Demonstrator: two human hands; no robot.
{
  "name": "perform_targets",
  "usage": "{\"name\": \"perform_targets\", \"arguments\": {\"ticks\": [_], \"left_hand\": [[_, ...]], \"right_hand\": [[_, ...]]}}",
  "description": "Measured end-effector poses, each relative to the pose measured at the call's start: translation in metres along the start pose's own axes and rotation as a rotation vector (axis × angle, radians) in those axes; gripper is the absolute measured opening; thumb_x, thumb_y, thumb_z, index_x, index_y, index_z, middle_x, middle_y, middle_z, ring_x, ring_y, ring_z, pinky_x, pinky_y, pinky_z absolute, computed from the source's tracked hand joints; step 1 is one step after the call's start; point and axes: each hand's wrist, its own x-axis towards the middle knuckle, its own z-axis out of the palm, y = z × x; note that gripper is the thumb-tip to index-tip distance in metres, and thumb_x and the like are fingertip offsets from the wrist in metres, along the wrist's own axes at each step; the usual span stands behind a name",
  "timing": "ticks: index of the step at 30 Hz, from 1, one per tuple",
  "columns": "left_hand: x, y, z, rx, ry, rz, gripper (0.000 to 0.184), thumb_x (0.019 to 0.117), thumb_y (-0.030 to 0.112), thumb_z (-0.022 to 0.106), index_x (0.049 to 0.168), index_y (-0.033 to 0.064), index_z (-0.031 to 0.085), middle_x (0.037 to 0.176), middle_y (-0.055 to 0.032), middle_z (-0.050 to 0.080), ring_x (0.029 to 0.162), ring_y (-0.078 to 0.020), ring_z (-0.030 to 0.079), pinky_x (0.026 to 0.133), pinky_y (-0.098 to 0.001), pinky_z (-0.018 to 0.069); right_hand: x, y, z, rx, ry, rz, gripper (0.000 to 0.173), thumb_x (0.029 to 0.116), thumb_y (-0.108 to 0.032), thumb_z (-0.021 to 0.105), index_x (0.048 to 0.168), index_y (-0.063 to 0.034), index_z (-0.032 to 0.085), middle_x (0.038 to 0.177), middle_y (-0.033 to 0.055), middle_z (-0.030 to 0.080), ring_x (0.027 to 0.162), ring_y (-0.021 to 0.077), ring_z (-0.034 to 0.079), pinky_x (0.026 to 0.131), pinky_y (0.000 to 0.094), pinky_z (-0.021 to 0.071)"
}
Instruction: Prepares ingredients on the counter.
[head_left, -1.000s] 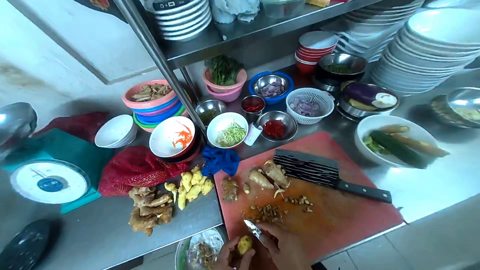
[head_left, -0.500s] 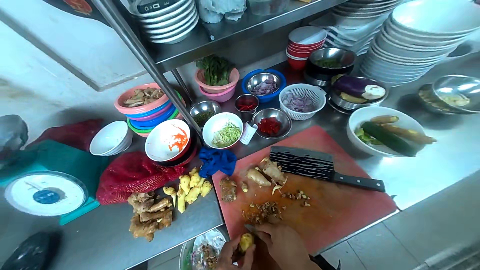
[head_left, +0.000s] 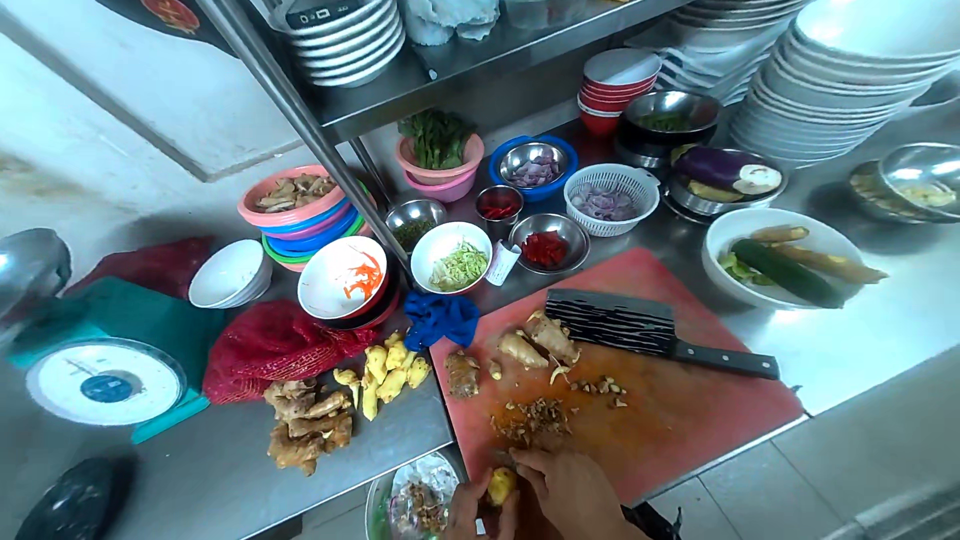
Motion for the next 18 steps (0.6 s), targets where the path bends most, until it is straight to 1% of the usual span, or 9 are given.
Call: {"name": "perform_targets", "arguments": {"ticks": [3, 6, 8, 11, 13, 15, 16, 18], "left_hand": [[0.001, 0.001, 0.002, 0.044, 0.014, 0.054, 0.039, 0.0764, 0.015, 0.084, 0.104, -0.0105, 0.073, 0.093, -0.0217, 0.072, 0.082, -0.0191, 0.073, 0.078, -0.028, 0.0607], [0.001, 0.0, 0.0, 0.049, 0.006, 0.108, 0.038, 0.0764, 0.014, 0.084, 0.104, -0.01, 0.073, 0.093, -0.0214, 0.072, 0.083, -0.0179, 0.073, 0.078, -0.0262, 0.0604], [0.001, 0.002, -0.001, 0.094, 0.001, 0.122, 0.038, 0.0753, 0.014, 0.084, 0.104, -0.0092, 0.073, 0.093, -0.0211, 0.072, 0.082, -0.019, 0.073, 0.078, -0.0264, 0.0602], [0.005, 0.005, 0.0, 0.143, 0.012, 0.141, 0.038, 0.0752, 0.016, 0.083, 0.104, -0.007, 0.075, 0.093, -0.0206, 0.073, 0.081, -0.0195, 0.073, 0.077, -0.027, 0.06], [0.007, 0.004, 0.001, 0.155, 0.024, 0.164, 0.038, 0.0752, 0.017, 0.083, 0.104, -0.0063, 0.075, 0.092, -0.0199, 0.073, 0.08, -0.0184, 0.072, 0.077, -0.0248, 0.0592], [0.006, 0.003, 0.001, 0.169, 0.024, 0.195, 0.037, 0.0758, 0.018, 0.083, 0.103, -0.0051, 0.076, 0.092, -0.0191, 0.073, 0.081, -0.018, 0.073, 0.077, -0.0243, 0.0593], [0.004, 0.003, 0.0, 0.183, 0.021, 0.215, 0.036, 0.0757, 0.019, 0.083, 0.102, -0.0038, 0.076, 0.092, -0.0183, 0.073, 0.081, -0.018, 0.073, 0.076, -0.0246, 0.0594], [0.0, 0.003, -0.002, 0.196, -0.003, 0.258, 0.034, 0.076, 0.019, 0.084, 0.101, -0.0025, 0.076, 0.093, -0.0181, 0.073, 0.081, -0.019, 0.073, 0.076, -0.0256, 0.0598]], "right_hand": [[0.004, 0.002, -0.001, -0.053, -0.02, 0.028, 0.035, 0.109, -0.029, 0.047, 0.137, -0.0255, 0.068, 0.133, 0.0158, 0.066, 0.116, 0.036, 0.067, 0.097, 0.0533, 0.0531], [0.002, 0.002, -0.003, 0.003, 0.021, 0.005, 0.034, 0.108, -0.03, 0.05, 0.135, -0.0262, 0.07, 0.131, 0.0154, 0.067, 0.114, 0.0353, 0.068, 0.096, 0.0524, 0.0537], [-0.001, 0.003, 0.002, 0.004, 0.055, -0.048, 0.034, 0.1077, -0.029, 0.051, 0.135, -0.0272, 0.07, 0.132, 0.0163, 0.066, 0.111, 0.037, 0.069, 0.093, 0.0547, 0.0549], [0.0, 0.008, 0.012, -0.073, 0.163, -0.115, 0.033, 0.1049, -0.023, 0.054, 0.131, -0.0263, 0.073, 0.125, 0.0178, 0.069, 0.102, 0.0387, 0.071, 0.082, 0.0554, 0.0578], [0.001, 0.003, 0.008, -0.137, 0.122, -0.106, 0.036, 0.1042, -0.018, 0.053, 0.135, -0.0262, 0.071, 0.129, 0.0195, 0.066, 0.102, 0.0403, 0.071, 0.081, 0.0561, 0.0573], [0.003, 0.002, 0.004, -0.167, 0.043, -0.062, 0.039, 0.1052, -0.017, 0.05, 0.139, -0.0276, 0.067, 0.135, 0.0189, 0.063, 0.107, 0.0406, 0.069, 0.085, 0.0568, 0.0566], [0.004, 0.003, 0.003, -0.184, 0.01, -0.045, 0.04, 0.1053, -0.015, 0.049, 0.139, -0.0277, 0.066, 0.137, 0.0189, 0.062, 0.11, 0.0411, 0.068, 0.087, 0.0574, 0.0562], [0.005, 0.006, 0.001, -0.201, -0.009, -0.041, 0.04, 0.1058, -0.016, 0.048, 0.14, -0.0284, 0.066, 0.138, 0.019, 0.062, 0.111, 0.041, 0.068, 0.088, 0.0575, 0.056]]}}
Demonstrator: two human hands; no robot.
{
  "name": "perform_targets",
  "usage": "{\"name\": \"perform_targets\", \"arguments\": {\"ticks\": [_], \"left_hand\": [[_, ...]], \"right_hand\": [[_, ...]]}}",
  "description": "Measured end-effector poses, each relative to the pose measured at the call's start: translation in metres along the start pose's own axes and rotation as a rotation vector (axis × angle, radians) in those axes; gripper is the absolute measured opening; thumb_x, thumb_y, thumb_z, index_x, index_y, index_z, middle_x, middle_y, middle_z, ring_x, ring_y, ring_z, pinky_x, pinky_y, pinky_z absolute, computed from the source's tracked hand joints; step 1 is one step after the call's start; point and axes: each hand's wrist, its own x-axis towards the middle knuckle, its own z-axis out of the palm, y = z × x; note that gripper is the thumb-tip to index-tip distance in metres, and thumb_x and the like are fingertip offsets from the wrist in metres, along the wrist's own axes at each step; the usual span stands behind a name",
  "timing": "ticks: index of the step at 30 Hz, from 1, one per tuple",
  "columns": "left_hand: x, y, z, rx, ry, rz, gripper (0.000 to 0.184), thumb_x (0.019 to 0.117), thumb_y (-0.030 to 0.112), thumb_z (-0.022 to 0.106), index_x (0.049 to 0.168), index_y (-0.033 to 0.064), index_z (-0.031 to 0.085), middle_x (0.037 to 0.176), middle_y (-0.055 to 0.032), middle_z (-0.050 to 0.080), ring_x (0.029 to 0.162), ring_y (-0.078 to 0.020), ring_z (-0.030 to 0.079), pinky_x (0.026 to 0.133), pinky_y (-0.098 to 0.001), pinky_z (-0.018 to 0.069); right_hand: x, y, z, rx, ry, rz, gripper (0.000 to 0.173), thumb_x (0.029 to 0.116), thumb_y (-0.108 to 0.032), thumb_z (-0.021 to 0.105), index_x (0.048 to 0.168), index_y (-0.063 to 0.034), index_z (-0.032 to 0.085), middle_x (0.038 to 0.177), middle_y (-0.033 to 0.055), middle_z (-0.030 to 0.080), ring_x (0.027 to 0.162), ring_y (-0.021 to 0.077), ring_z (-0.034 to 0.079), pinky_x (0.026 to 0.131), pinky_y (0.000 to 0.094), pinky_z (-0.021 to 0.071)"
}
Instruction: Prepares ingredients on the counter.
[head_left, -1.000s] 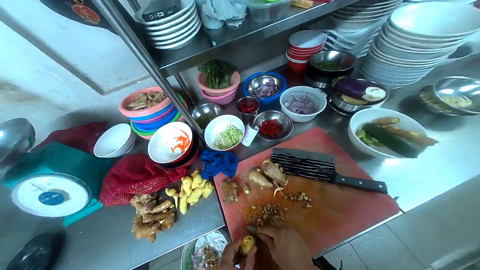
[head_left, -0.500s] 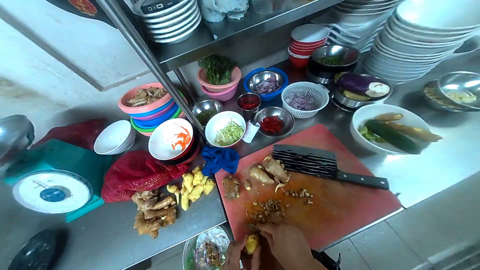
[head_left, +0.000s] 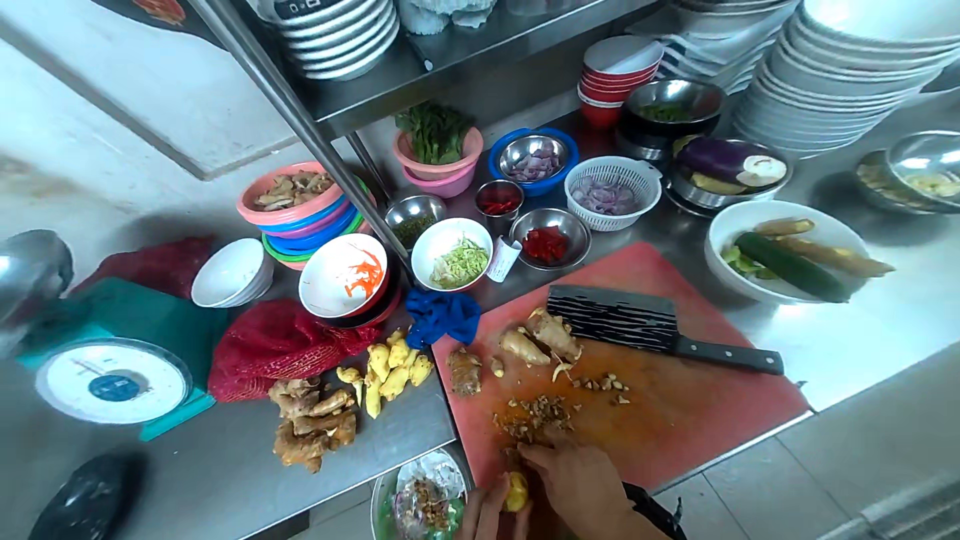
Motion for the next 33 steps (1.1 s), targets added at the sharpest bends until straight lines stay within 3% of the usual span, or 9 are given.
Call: {"name": "perform_targets", "arguments": {"ticks": [3, 6, 8, 10, 13, 24, 29, 33], "left_hand": [[-0.001, 0.0, -0.002, 0.0, -0.021, 0.05, 0.028, 0.0779, 0.016, 0.084, 0.1, 0.0001, 0.076, 0.096, -0.0169, 0.073, 0.087, -0.0195, 0.074, 0.08, -0.0257, 0.0598], [-0.003, -0.001, -0.001, -0.014, -0.031, 0.066, 0.024, 0.0794, 0.013, 0.082, 0.101, 0.0024, 0.077, 0.1, -0.0163, 0.074, 0.093, -0.0184, 0.073, 0.086, -0.0252, 0.059], [-0.004, 0.0, -0.002, -0.027, -0.037, 0.061, 0.024, 0.0798, 0.013, 0.082, 0.101, 0.0029, 0.077, 0.101, -0.0156, 0.073, 0.096, -0.0162, 0.072, 0.088, -0.0229, 0.0576], [-0.002, 0.001, -0.001, -0.023, -0.034, 0.057, 0.024, 0.08, 0.014, 0.082, 0.102, 0.0032, 0.078, 0.101, -0.0153, 0.073, 0.095, -0.0152, 0.072, 0.087, -0.0219, 0.0573], [-0.002, 0.002, -0.002, -0.018, -0.025, 0.038, 0.024, 0.0812, 0.013, 0.081, 0.102, 0.0027, 0.078, 0.101, -0.0158, 0.073, 0.094, -0.0147, 0.072, 0.087, -0.0208, 0.0567], [-0.002, 0.006, 0.001, -0.01, -0.01, 0.005, 0.026, 0.0791, 0.011, 0.08, 0.103, 0.0009, 0.078, 0.099, -0.0176, 0.072, 0.092, -0.0155, 0.071, 0.086, -0.0201, 0.0561], [0.001, 0.012, 0.005, 0.005, -0.004, 0.017, 0.024, 0.0782, 0.01, 0.08, 0.101, 0.002, 0.078, 0.095, -0.0159, 0.071, 0.089, -0.0142, 0.07, 0.083, -0.0189, 0.0562], [0.003, 0.017, 0.005, 0.009, -0.015, -0.029, 0.026, 0.0771, 0.011, 0.081, 0.101, 0.0018, 0.079, 0.096, -0.0163, 0.072, 0.088, -0.0144, 0.071, 0.082, -0.02, 0.0572]], "right_hand": [[-0.002, 0.004, 0.001, 0.052, 0.123, -0.037, 0.037, 0.1052, -0.017, 0.051, 0.136, -0.0277, 0.07, 0.129, 0.0201, 0.066, 0.103, 0.0401, 0.07, 0.084, 0.0556, 0.0573], [-0.003, 0.014, 0.017, 0.104, 0.618, -0.179, 0.026, 0.0944, -0.017, 0.066, 0.115, -0.0242, 0.081, 0.098, 0.0158, 0.073, 0.069, 0.0312, 0.073, 0.056, 0.048, 0.059], [-0.004, 0.019, 0.022, 0.078, 0.742, -0.258, 0.035, 0.0837, -0.009, 0.068, 0.112, -0.0241, 0.082, 0.092, 0.013, 0.072, 0.062, 0.0263, 0.07, 0.048, 0.0433, 0.0568], [-0.008, 0.027, 0.028, 0.065, 0.75, -0.308, 0.037, 0.0791, -0.005, 0.069, 0.108, -0.0228, 0.083, 0.09, 0.0134, 0.071, 0.062, 0.0266, 0.07, 0.048, 0.0428, 0.0565], [-0.02, 0.032, 0.036, 0.075, 0.727, -0.334, 0.028, 0.081, -0.006, 0.071, 0.103, -0.0187, 0.083, 0.087, 0.0129, 0.072, 0.064, 0.0272, 0.07, 0.05, 0.042, 0.0569], [-0.029, 0.025, 0.036, 0.146, 0.628, -0.301, 0.027, 0.0843, -0.006, 0.07, 0.106, -0.0162, 0.083, 0.089, 0.0154, 0.072, 0.066, 0.0297, 0.071, 0.053, 0.0444, 0.0578], [-0.024, 0.031, 0.047, -0.009, 0.721, -0.332, 0.028, 0.0814, -0.007, 0.072, 0.105, -0.0183, 0.083, 0.088, 0.0121, 0.072, 0.064, 0.0272, 0.071, 0.049, 0.04, 0.0565], [-0.007, 0.043, 0.058, -0.241, 0.87, -0.426, 0.026, 0.0814, -0.012, 0.07, 0.101, -0.0241, 0.082, 0.087, 0.0037, 0.07, 0.075, 0.0228, 0.07, 0.055, 0.0338, 0.0573]]}}
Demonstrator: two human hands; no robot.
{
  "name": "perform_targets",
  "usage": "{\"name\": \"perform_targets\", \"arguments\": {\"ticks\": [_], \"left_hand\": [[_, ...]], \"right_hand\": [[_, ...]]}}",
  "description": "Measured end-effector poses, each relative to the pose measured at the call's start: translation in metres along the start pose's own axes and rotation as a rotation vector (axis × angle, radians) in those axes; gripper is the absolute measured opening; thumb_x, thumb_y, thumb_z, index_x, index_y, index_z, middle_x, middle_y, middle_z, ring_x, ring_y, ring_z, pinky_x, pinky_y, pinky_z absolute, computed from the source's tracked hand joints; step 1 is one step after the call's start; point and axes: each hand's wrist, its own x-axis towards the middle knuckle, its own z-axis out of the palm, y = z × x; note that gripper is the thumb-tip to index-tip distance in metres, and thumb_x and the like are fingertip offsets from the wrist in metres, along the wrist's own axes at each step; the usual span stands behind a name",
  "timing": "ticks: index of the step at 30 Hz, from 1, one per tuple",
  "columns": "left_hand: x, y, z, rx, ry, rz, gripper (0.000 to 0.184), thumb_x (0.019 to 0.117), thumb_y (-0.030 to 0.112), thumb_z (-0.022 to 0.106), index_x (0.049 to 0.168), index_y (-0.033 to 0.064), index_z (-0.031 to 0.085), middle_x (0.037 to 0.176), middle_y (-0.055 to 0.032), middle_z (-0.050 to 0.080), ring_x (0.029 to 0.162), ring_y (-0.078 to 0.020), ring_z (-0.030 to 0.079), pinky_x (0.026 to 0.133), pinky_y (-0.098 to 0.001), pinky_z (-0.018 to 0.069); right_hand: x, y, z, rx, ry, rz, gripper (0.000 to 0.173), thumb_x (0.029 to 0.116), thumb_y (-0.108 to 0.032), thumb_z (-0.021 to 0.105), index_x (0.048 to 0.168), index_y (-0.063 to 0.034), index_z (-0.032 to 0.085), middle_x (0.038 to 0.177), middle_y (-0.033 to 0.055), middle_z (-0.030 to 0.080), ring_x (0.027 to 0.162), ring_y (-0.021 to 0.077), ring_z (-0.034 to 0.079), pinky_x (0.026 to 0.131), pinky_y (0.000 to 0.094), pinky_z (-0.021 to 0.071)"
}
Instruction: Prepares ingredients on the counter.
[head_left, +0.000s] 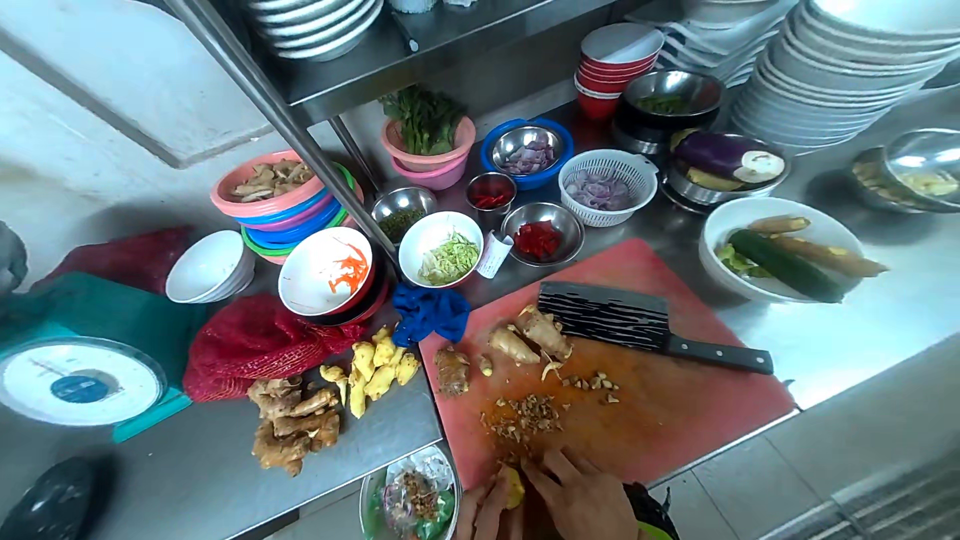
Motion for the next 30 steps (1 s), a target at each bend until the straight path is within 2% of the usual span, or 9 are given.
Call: {"name": "perform_targets", "arguments": {"ticks": [3, 5, 6, 8, 10, 13, 16, 26, 30], "left_hand": [[0.002, 0.002, -0.001, -0.005, 0.004, -0.033, 0.028, 0.0753, 0.012, 0.083, 0.1, -0.0007, 0.079, 0.096, -0.0173, 0.072, 0.088, -0.0142, 0.071, 0.083, -0.0198, 0.0571], [0.001, 0.001, -0.002, -0.046, 0.025, -0.055, 0.03, 0.0749, 0.013, 0.085, 0.1, -0.0022, 0.078, 0.095, -0.0174, 0.072, 0.088, -0.0131, 0.071, 0.084, -0.0191, 0.0567], [-0.001, 0.0, -0.003, -0.059, 0.035, -0.068, 0.031, 0.0751, 0.014, 0.086, 0.1, -0.0025, 0.077, 0.094, -0.0172, 0.071, 0.088, -0.0127, 0.071, 0.083, -0.0191, 0.0569], [-0.005, -0.003, -0.004, -0.056, 0.049, -0.092, 0.033, 0.074, 0.016, 0.087, 0.098, -0.0037, 0.076, 0.092, -0.0175, 0.072, 0.087, -0.0141, 0.071, 0.083, -0.0216, 0.0582], [-0.007, -0.006, -0.005, -0.065, 0.046, -0.129, 0.035, 0.0728, 0.015, 0.087, 0.098, -0.0061, 0.075, 0.091, -0.0188, 0.071, 0.084, -0.0148, 0.071, 0.08, -0.0226, 0.0589], [-0.007, -0.005, -0.005, -0.096, 0.039, -0.177, 0.036, 0.0711, 0.013, 0.087, 0.098, -0.0074, 0.075, 0.089, -0.0189, 0.07, 0.082, -0.0139, 0.071, 0.077, -0.0223, 0.0596], [-0.005, -0.002, -0.008, -0.11, 0.025, -0.221, 0.037, 0.0707, 0.011, 0.086, 0.1, -0.008, 0.074, 0.091, -0.0196, 0.07, 0.083, -0.0149, 0.071, 0.076, -0.0241, 0.0604], [-0.002, -0.001, -0.007, -0.091, 0.029, -0.227, 0.036, 0.0707, 0.011, 0.085, 0.099, -0.0085, 0.074, 0.09, -0.019, 0.07, 0.081, -0.0134, 0.071, 0.077, -0.0225, 0.0598], [0.001, 0.001, -0.007, -0.034, 0.035, -0.198, 0.036, 0.0695, 0.013, 0.085, 0.097, -0.0068, 0.075, 0.087, -0.0188, 0.069, 0.078, -0.0145, 0.071, 0.075, -0.0225, 0.0595]], "right_hand": [[0.008, 0.004, 0.006, -0.018, 0.037, 0.028, 0.022, 0.0826, -0.014, 0.068, 0.096, -0.0251, 0.081, 0.086, 0.0031, 0.07, 0.073, 0.0217, 0.07, 0.054, 0.0341, 0.057], [0.022, 0.0, -0.008, 0.177, -0.084, 0.275, 0.023, 0.0845, -0.01, 0.069, 0.101, -0.0191, 0.083, 0.09, 0.0106, 0.074, 0.067, 0.0264, 0.072, 0.052, 0.0423, 0.0586], [0.031, 0.0, -0.021, 0.307, -0.225, 0.439, 0.024, 0.0914, -0.011, 0.066, 0.108, -0.017, 0.083, 0.098, 0.0136, 0.076, 0.075, 0.0307, 0.074, 0.062, 0.0484, 0.0609], [0.045, 0.005, -0.039, 0.47, -0.451, 0.599, 0.027, 0.0987, -0.016, 0.061, 0.119, -0.0167, 0.079, 0.111, 0.0141, 0.074, 0.093, 0.0317, 0.073, 0.081, 0.0508, 0.0596], [0.044, 0.006, -0.041, 0.495, -0.461, 0.563, 0.025, 0.0976, -0.016, 0.062, 0.115, -0.0171, 0.08, 0.109, 0.0134, 0.076, 0.093, 0.0311, 0.074, 0.08, 0.0506, 0.0598], [0.031, -0.003, -0.032, 0.414, -0.258, 0.379, 0.022, 0.0885, -0.01, 0.069, 0.104, -0.0184, 0.083, 0.09, 0.0129, 0.074, 0.075, 0.0294, 0.073, 0.062, 0.0479, 0.0602], [0.025, -0.013, -0.033, 0.284, -0.189, 0.223, 0.024, 0.0832, -0.008, 0.072, 0.101, -0.0198, 0.084, 0.087, 0.0111, 0.072, 0.07, 0.0279, 0.071, 0.053, 0.0424, 0.0574], [0.022, -0.016, -0.016, 0.02, -0.108, 0.011, 0.024, 0.08, -0.012, 0.073, 0.1, -0.0217, 0.082, 0.086, 0.0051, 0.069, 0.07, 0.0224, 0.069, 0.05, 0.0319, 0.0552], [0.023, -0.013, -0.001, -0.035, -0.077, -0.011, 0.024, 0.0764, -0.012, 0.074, 0.096, -0.0232, 0.082, 0.088, 0.0052, 0.071, 0.074, 0.0224, 0.071, 0.053, 0.0331, 0.0567]]}}
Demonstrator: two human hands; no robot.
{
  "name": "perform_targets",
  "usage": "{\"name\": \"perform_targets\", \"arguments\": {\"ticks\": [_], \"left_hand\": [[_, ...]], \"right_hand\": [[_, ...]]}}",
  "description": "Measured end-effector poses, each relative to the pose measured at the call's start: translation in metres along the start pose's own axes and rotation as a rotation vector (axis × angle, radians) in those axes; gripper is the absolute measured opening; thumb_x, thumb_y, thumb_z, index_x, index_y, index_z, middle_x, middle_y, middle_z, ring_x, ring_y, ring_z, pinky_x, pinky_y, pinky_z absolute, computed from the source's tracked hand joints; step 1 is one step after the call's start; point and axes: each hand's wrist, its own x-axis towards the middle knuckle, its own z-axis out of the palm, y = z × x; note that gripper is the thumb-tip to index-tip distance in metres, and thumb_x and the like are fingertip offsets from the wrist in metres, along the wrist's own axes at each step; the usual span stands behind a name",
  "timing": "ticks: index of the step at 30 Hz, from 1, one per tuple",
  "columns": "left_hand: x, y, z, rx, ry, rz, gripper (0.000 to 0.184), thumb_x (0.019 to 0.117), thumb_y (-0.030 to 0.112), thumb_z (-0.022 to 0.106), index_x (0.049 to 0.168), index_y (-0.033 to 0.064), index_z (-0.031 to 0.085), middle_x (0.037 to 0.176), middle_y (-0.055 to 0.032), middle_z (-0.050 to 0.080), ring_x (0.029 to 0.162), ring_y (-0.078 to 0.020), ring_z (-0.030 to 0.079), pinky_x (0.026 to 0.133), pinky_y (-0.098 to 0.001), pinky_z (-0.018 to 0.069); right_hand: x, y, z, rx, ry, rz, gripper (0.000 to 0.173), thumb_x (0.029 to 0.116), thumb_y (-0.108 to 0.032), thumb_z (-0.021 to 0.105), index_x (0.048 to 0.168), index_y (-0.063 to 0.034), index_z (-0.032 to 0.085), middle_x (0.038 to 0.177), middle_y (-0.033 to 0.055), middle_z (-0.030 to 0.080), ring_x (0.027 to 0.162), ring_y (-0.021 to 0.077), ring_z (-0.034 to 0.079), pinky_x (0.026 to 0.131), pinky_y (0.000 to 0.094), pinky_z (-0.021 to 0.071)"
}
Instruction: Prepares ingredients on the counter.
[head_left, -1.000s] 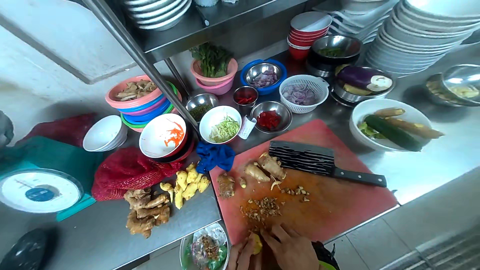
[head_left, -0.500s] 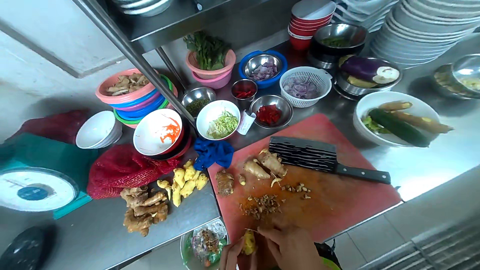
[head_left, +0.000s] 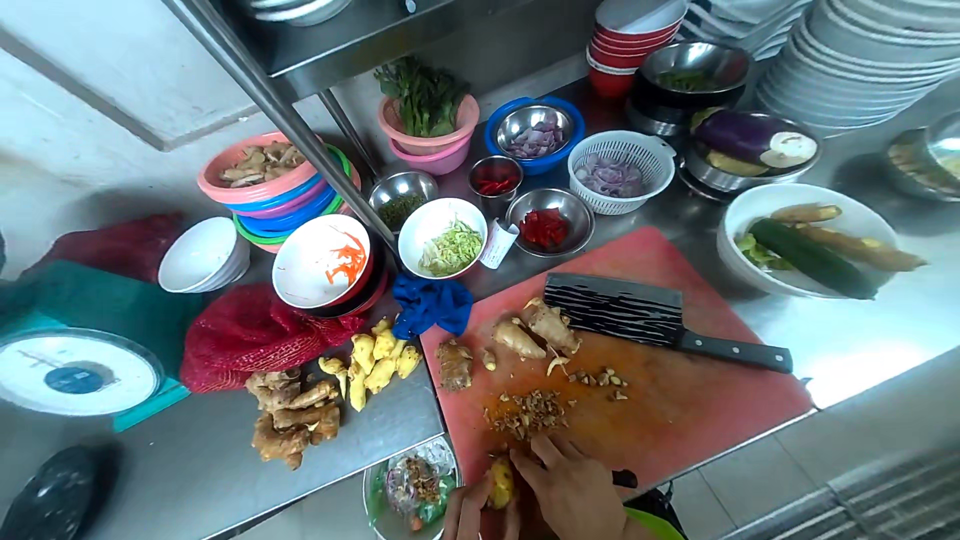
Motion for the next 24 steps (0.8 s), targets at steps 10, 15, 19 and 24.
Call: {"name": "perform_targets", "arguments": {"ticks": [10, 15, 19, 24], "left_hand": [[0.012, 0.012, -0.015, -0.74, -0.016, -0.499, 0.036, 0.0849, -0.009, 0.068, 0.119, -0.0101, 0.059, 0.106, -0.0049, 0.073, 0.09, -0.0077, 0.073, 0.082, -0.0288, 0.0632], [0.037, 0.018, -0.03, -1.101, -0.107, -0.884, 0.025, 0.103, 0.0, 0.041, 0.124, -0.0028, 0.053, 0.103, -0.0117, 0.072, 0.084, -0.019, 0.075, 0.075, -0.0319, 0.0639], [0.044, 0.012, -0.036, -0.97, -0.155, -0.941, 0.023, 0.1033, -0.001, 0.047, 0.123, -0.0053, 0.058, 0.094, -0.0114, 0.074, 0.073, -0.0159, 0.073, 0.067, -0.0282, 0.0627], [0.039, 0.003, -0.033, -0.444, -0.295, -0.692, 0.036, 0.0912, 0.007, 0.074, 0.123, -0.0071, 0.065, 0.11, -0.0183, 0.07, 0.076, -0.0172, 0.074, 0.071, -0.0332, 0.0645]], "right_hand": [[0.03, 0.022, -0.035, 0.636, -0.236, 0.604, 0.025, 0.0961, -0.018, 0.064, 0.116, -0.0142, 0.079, 0.101, 0.0101, 0.074, 0.082, 0.0222, 0.072, 0.075, 0.04, 0.0605], [0.029, 0.032, -0.038, 0.815, -0.342, 0.722, 0.027, 0.0982, -0.016, 0.062, 0.121, -0.0117, 0.076, 0.106, 0.0084, 0.073, 0.079, 0.0153, 0.071, 0.073, 0.0318, 0.0611], [0.024, 0.022, -0.042, 0.833, -0.351, 0.664, 0.027, 0.0974, -0.017, 0.064, 0.12, -0.0104, 0.076, 0.104, 0.0087, 0.075, 0.078, 0.017, 0.073, 0.072, 0.034, 0.063], [0.021, 0.007, -0.033, 0.642, -0.311, 0.538, 0.023, 0.0946, -0.017, 0.065, 0.113, -0.0135, 0.08, 0.101, 0.0121, 0.075, 0.082, 0.0249, 0.073, 0.075, 0.0432, 0.0612]]}}
